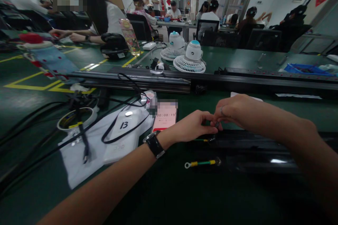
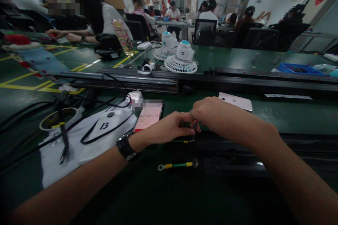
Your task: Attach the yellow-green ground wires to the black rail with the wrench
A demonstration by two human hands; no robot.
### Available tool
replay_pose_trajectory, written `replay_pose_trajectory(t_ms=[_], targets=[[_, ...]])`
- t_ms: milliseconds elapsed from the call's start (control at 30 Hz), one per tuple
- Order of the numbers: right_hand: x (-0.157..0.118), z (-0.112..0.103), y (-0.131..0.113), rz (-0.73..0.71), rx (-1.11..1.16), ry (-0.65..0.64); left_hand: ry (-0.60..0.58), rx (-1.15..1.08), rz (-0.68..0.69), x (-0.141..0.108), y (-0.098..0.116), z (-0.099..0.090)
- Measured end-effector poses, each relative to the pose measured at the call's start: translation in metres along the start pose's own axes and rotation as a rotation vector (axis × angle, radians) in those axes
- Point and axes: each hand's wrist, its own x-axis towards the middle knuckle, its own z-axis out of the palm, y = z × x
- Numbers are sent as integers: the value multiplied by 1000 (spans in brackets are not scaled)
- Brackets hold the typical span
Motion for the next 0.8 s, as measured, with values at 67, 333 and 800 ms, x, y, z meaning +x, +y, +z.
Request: replay_pose_trajectory(t_ms=[67,333,800], targets=[[0,-1,-1,-3,12,10,16,17,3,0,0,0],[-3,-4,-5,-27,48,45,101,159,30,-3,12,2],[-5,-9,-14,-92,124,95,225,386,-23,-6,18,8]])
